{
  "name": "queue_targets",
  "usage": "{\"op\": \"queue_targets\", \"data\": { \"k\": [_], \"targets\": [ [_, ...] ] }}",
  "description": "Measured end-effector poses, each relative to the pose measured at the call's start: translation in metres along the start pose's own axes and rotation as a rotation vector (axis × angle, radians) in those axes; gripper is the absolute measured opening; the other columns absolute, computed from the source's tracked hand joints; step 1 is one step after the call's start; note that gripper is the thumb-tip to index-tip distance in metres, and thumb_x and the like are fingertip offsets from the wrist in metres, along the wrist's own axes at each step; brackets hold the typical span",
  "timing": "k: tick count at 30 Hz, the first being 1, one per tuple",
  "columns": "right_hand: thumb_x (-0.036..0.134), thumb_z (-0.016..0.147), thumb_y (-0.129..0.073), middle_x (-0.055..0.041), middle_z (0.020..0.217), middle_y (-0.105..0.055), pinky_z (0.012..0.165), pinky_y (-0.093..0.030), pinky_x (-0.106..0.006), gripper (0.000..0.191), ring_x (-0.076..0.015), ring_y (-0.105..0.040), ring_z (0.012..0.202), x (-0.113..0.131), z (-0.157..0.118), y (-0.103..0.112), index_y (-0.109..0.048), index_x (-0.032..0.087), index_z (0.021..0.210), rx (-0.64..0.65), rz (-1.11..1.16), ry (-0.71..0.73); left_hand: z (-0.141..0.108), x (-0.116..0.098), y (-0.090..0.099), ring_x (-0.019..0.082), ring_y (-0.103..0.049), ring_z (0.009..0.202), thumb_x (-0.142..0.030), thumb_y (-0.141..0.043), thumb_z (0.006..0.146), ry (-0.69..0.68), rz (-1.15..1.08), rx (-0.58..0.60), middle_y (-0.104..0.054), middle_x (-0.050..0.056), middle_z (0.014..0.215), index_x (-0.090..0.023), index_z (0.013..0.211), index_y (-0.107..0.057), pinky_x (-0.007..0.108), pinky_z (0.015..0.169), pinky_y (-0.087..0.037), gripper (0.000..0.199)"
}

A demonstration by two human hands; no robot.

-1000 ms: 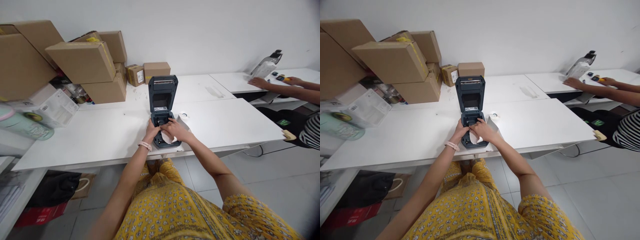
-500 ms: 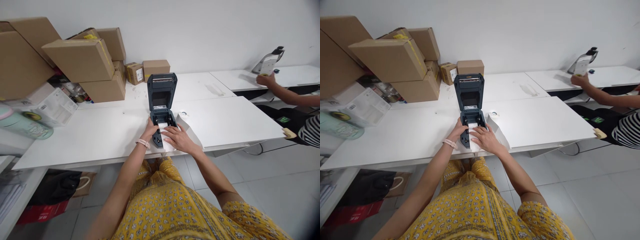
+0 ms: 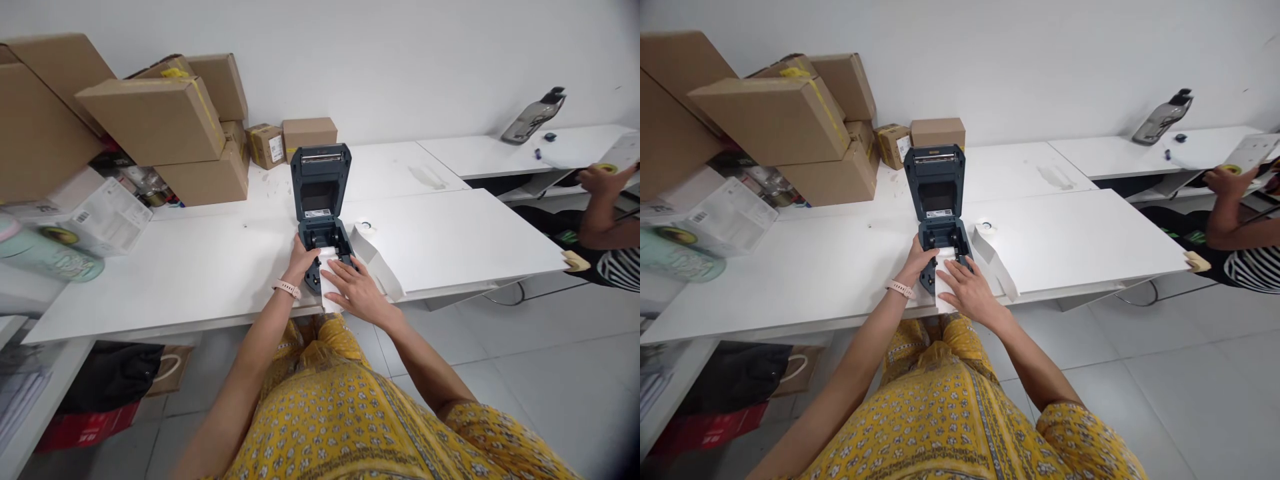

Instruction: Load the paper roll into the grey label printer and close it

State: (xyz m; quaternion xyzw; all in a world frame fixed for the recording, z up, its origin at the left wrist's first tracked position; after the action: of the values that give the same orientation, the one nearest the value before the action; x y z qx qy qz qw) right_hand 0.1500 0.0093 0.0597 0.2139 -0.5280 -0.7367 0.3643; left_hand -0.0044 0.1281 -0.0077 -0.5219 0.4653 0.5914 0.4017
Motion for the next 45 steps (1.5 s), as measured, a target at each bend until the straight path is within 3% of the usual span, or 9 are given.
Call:
{"op": "queue_targets", "data": {
  "k": [6, 10, 14, 18, 21, 26, 32, 40, 45],
  "targets": [
    [0.046, 0.107, -0.055, -0.0107, 0.161, -0.055, 0.128, -0.032, -0.064, 0.047, -0.0313, -0.056, 0.148, -0.006, -0.009, 0.003, -0.06, 0.028, 0.149, 0.018, 0.179, -0.069, -0.048, -0.016, 0.001, 0.036, -0.027, 0.163, -0.032, -0.083, 0.076, -0.042, 0.188, -0.016, -0.032, 0.019, 0.173, -0.022, 0.162, -0.028, 0.052, 0.132, -0.026, 0.102],
    [0.051, 0.108, -0.049, -0.0036, 0.135, -0.077, 0.123, -0.043, -0.057, 0.04, -0.0271, -0.071, 0.129, -0.056, 0.012, 0.052, -0.071, 0.034, 0.137, -0.172, 0.443, -0.142, -0.085, -0.007, 0.003, 0.035, -0.033, 0.161, -0.034, -0.083, 0.08, 0.032, 0.094, -0.06, -0.034, 0.015, 0.174, -0.026, 0.164, -0.024, 0.052, 0.132, -0.029, 0.103],
    [0.069, 0.105, -0.042, -0.0072, 0.156, -0.062, 0.126, -0.041, -0.056, 0.061, -0.0293, -0.054, 0.148, -0.143, 0.078, 0.112, -0.06, 0.03, 0.149, -0.584, 0.541, -0.268, -0.112, 0.004, 0.002, 0.033, -0.035, 0.161, -0.036, -0.087, 0.078, 0.136, -0.049, -0.126, -0.033, 0.015, 0.175, -0.027, 0.167, -0.018, 0.048, 0.133, -0.029, 0.112],
    [0.084, 0.099, -0.032, -0.0063, 0.156, -0.06, 0.129, -0.036, -0.054, 0.08, -0.0272, -0.049, 0.152, -0.196, 0.182, 0.113, -0.059, 0.026, 0.146, -0.535, 0.746, -0.257, -0.125, 0.018, -0.004, 0.031, -0.044, 0.156, -0.039, -0.09, 0.075, 0.189, -0.158, -0.152, -0.031, 0.016, 0.176, -0.028, 0.168, -0.012, 0.045, 0.13, -0.036, 0.121],
    [0.085, 0.099, -0.023, -0.0088, 0.137, -0.071, 0.123, -0.044, -0.053, 0.087, -0.0268, -0.062, 0.137, -0.195, 0.208, 0.112, -0.068, 0.018, 0.131, -0.481, 0.82, -0.285, -0.131, 0.028, -0.008, 0.03, -0.052, 0.15, -0.041, -0.09, 0.075, 0.195, -0.216, -0.126, -0.041, 0.017, 0.17, -0.027, 0.167, -0.015, 0.046, 0.127, -0.04, 0.119],
    [0.069, 0.109, -0.022, -0.0058, 0.129, -0.074, 0.118, -0.049, -0.044, 0.068, -0.0228, -0.065, 0.128, -0.125, 0.105, 0.12, -0.074, 0.026, 0.118, -0.717, 0.633, -0.278, -0.137, 0.021, -0.014, 0.029, -0.059, 0.143, -0.047, -0.084, 0.081, 0.105, -0.257, -0.036, -0.056, 0.016, 0.159, -0.026, 0.163, -0.028, 0.047, 0.124, -0.044, 0.102],
    [0.049, 0.111, -0.026, -0.011, 0.149, -0.066, 0.124, -0.043, -0.059, 0.056, -0.0306, -0.055, 0.146, -0.055, 0.004, 0.043, -0.07, 0.026, 0.138, -0.499, 0.47, -0.272, -0.143, 0.017, -0.008, 0.028, -0.047, 0.152, -0.044, -0.082, 0.083, 0.035, -0.152, -0.081, -0.045, 0.015, 0.166, -0.024, 0.162, -0.031, 0.044, 0.128, -0.036, 0.096],
    [0.05, 0.107, -0.043, -0.0083, 0.158, -0.059, 0.13, -0.036, -0.059, 0.045, -0.0287, -0.044, 0.157, -0.065, -0.015, -0.001, -0.066, 0.031, 0.141, -0.507, 0.709, -0.485, -0.147, 0.025, -0.009, 0.027, -0.042, 0.156, -0.039, -0.085, 0.08, 0.047, -0.166, -0.041, -0.043, 0.014, 0.167, -0.028, 0.163, -0.028, 0.044, 0.13, -0.033, 0.101],
    [0.064, 0.092, -0.062, -0.0177, 0.17, -0.042, 0.122, -0.046, -0.055, 0.09, -0.0344, -0.047, 0.154, -0.089, -0.03, -0.05, -0.033, 0.022, 0.165, -0.49, 1.096, -0.78, -0.148, 0.022, -0.008, 0.027, -0.043, 0.156, -0.039, -0.085, 0.081, 0.051, -0.15, -0.026, -0.044, 0.013, 0.167, -0.03, 0.164, -0.027, 0.044, 0.13, -0.034, 0.102]
  ]
}}
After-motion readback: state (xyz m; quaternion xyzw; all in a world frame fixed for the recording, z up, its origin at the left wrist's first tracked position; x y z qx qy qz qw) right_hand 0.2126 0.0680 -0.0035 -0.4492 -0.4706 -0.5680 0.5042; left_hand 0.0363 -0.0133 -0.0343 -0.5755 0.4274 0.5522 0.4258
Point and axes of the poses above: each hand's wrist, its own z-axis towards the middle knuckle, its own y-axis out of the back of the hand, x = y × z, the point moved 10 cm from there along z, towards the middle knuckle
